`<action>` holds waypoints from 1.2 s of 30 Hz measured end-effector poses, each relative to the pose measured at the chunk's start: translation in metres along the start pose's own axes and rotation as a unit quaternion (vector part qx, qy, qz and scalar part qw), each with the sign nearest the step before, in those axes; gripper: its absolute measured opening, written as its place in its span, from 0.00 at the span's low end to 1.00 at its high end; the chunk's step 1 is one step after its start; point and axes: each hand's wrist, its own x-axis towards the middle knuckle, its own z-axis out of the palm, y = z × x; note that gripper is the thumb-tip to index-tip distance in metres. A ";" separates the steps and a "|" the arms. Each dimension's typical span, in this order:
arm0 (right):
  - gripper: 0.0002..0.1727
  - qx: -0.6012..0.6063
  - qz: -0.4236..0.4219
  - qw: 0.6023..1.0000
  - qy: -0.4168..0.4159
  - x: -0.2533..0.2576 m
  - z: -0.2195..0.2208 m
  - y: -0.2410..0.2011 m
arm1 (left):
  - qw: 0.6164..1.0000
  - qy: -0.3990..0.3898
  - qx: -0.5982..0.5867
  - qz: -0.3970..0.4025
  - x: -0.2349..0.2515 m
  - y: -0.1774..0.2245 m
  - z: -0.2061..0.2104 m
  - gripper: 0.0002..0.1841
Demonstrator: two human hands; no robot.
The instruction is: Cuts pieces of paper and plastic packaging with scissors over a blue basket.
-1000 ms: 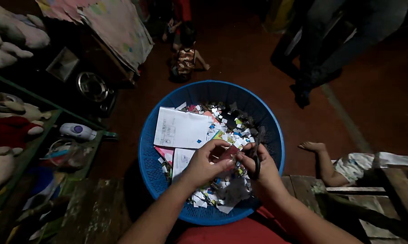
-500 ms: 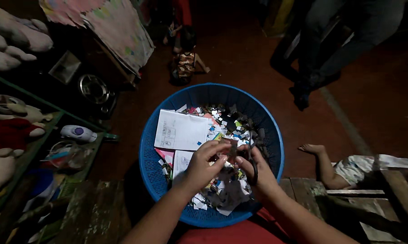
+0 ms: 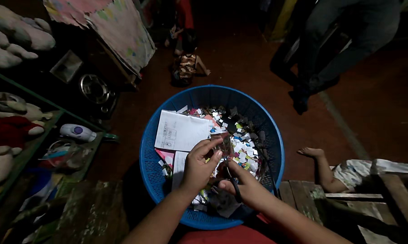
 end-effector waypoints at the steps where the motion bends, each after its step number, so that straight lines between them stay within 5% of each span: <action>1: 0.40 0.007 -0.003 1.000 0.004 0.000 0.000 0.000 | 1.000 0.000 -0.001 0.001 0.000 0.000 0.000 0.16; 29: 0.26 0.093 -0.003 0.993 0.075 -0.005 0.001 -0.001 | 1.000 0.006 -0.013 -0.002 -0.001 0.001 -0.002 0.17; 36: 0.34 0.089 0.008 0.992 0.084 -0.003 0.001 -0.002 | 1.000 -0.017 -0.018 -0.016 -0.004 0.004 0.002 0.17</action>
